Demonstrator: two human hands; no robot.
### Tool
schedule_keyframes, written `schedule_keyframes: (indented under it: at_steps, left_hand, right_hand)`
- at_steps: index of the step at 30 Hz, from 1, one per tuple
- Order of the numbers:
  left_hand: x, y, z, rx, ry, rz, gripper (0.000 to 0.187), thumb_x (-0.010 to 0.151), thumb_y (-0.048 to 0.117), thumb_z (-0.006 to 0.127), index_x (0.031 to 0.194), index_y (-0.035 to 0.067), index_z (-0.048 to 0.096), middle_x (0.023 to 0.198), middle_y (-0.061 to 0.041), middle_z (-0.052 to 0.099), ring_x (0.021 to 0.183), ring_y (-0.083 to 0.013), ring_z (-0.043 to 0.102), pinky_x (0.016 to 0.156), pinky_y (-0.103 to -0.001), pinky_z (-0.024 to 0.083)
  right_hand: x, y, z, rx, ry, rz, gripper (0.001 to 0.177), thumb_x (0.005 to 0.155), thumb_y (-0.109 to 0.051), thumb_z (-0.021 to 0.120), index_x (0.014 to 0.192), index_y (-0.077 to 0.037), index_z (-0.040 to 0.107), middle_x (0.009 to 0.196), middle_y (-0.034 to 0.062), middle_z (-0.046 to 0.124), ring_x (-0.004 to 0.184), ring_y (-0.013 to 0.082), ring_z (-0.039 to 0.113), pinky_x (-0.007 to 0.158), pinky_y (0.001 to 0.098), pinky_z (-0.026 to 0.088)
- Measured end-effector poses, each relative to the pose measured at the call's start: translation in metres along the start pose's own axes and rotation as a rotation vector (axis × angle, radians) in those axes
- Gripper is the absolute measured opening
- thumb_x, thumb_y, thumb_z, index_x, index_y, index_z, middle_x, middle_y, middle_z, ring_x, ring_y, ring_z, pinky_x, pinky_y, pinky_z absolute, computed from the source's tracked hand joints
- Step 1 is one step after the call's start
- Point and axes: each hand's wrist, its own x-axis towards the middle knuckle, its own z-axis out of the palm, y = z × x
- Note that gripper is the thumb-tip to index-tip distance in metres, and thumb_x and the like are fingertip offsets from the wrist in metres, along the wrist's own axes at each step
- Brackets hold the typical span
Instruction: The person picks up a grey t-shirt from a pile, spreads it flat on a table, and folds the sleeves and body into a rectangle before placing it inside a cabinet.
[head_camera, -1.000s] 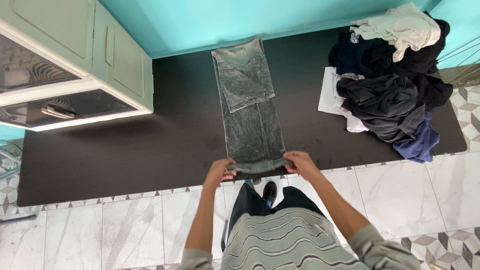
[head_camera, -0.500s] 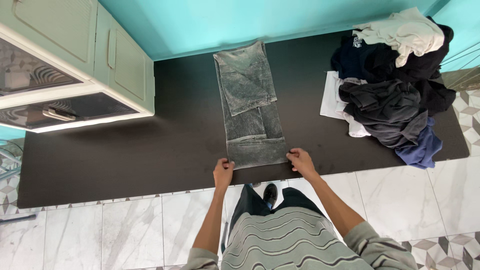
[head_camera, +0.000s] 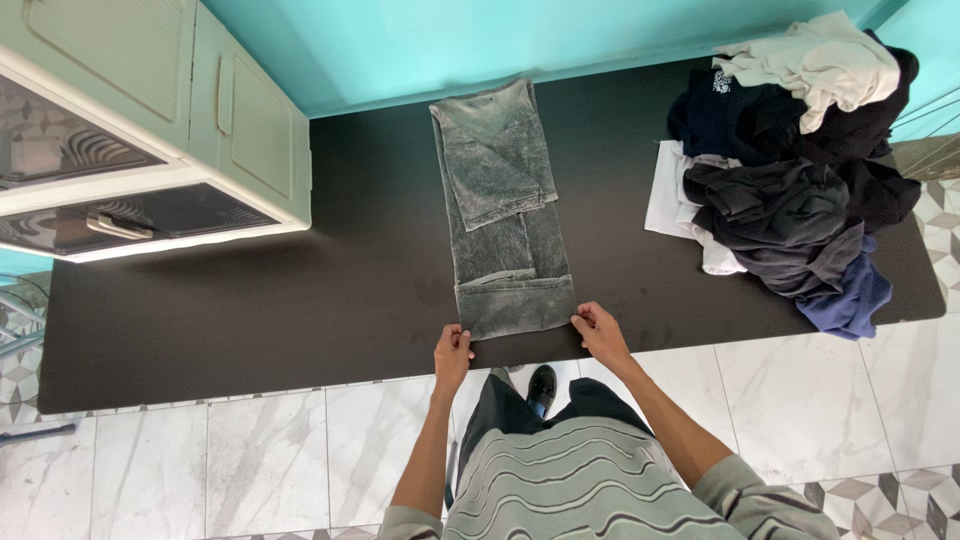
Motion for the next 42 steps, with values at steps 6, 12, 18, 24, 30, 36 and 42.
schedule_keyframes:
  at_steps: [6, 12, 18, 24, 30, 36, 42]
  left_hand:
    - [-0.004, -0.022, -0.01, 0.108, -0.019, -0.05, 0.022, 0.098, 0.021, 0.064, 0.105, 0.001, 0.067, 0.079, -0.01, 0.073, 0.063, -0.0149, 0.064, 0.062, -0.032, 0.052]
    - [-0.024, -0.037, -0.011, 0.215, 0.058, 0.034, 0.022, 0.097, 0.023, 0.066, 0.105, 0.002, 0.068, 0.083, -0.01, 0.076, 0.074, -0.0196, 0.071, 0.071, -0.036, 0.055]
    - [-0.055, 0.002, -0.018, 0.205, -0.031, 0.091, 0.053, 0.089, 0.016, 0.071, 0.137, 0.01, 0.049, 0.093, -0.014, 0.073, 0.072, -0.0238, 0.068, 0.071, -0.038, 0.054]
    - [-0.081, 0.03, -0.029, 0.383, -0.178, 0.239, 0.054, 0.087, 0.003, 0.066, 0.139, 0.016, 0.057, 0.12, -0.014, 0.062, 0.08, -0.03, 0.066, 0.077, -0.04, 0.054]
    - [-0.087, 0.024, -0.018, 0.548, -0.123, 0.334, 0.049, 0.086, -0.001, 0.063, 0.132, 0.014, 0.061, 0.113, -0.015, 0.061, 0.094, -0.0391, 0.066, 0.079, -0.048, 0.054]
    - [-0.07, 0.024, -0.026, 0.563, -0.123, 0.391, 0.033, 0.081, 0.002, 0.068, 0.112, 0.011, 0.072, 0.102, -0.012, 0.065, 0.101, -0.0362, 0.064, 0.083, -0.047, 0.053]
    - [-0.005, 0.033, -0.035, 0.259, 0.026, 0.636, 0.026, 0.079, 0.011, 0.075, 0.104, 0.004, 0.072, 0.109, -0.014, 0.064, 0.099, -0.0327, 0.061, 0.082, -0.042, 0.051]
  right_hand:
    - [-0.01, 0.022, -0.008, -0.185, -0.029, -0.107, 0.018, 0.098, -0.015, 0.066, 0.107, -0.001, 0.06, 0.079, 0.0045, 0.065, 0.071, 0.01, 0.055, 0.067, 0.0279, 0.047]
    - [-0.035, 0.015, -0.008, -0.179, -0.029, -0.01, 0.034, 0.09, -0.012, 0.07, 0.119, -0.005, 0.056, 0.084, 0.0062, 0.069, 0.071, 0.013, 0.057, 0.068, 0.0304, 0.049]
    - [-0.048, 0.017, -0.011, -0.251, -0.035, -0.169, 0.035, 0.092, -0.012, 0.069, 0.12, -0.004, 0.051, 0.093, 0.0112, 0.068, 0.08, 0.0197, 0.063, 0.075, 0.0345, 0.052]
    - [-0.066, 0.0, -0.012, -0.534, -0.159, -0.379, 0.038, 0.089, -0.008, 0.07, 0.124, -0.01, 0.056, 0.114, 0.0117, 0.063, 0.107, 0.0291, 0.061, 0.09, 0.0414, 0.051]
    - [-0.074, -0.011, -0.005, -0.716, -0.108, -0.401, 0.055, 0.083, -0.007, 0.071, 0.136, -0.011, 0.055, 0.112, 0.012, 0.057, 0.106, 0.0318, 0.056, 0.088, 0.043, 0.05]
    - [-0.067, -0.012, -0.014, -0.678, -0.083, -0.398, 0.035, 0.083, -0.007, 0.073, 0.118, -0.01, 0.067, 0.11, 0.0107, 0.056, 0.107, 0.0285, 0.055, 0.089, 0.0399, 0.051]
    - [-0.021, -0.031, -0.018, -0.378, 0.062, -0.485, 0.025, 0.087, -0.019, 0.075, 0.109, -0.006, 0.07, 0.121, 0.0138, 0.063, 0.111, 0.028, 0.058, 0.093, 0.0406, 0.05]
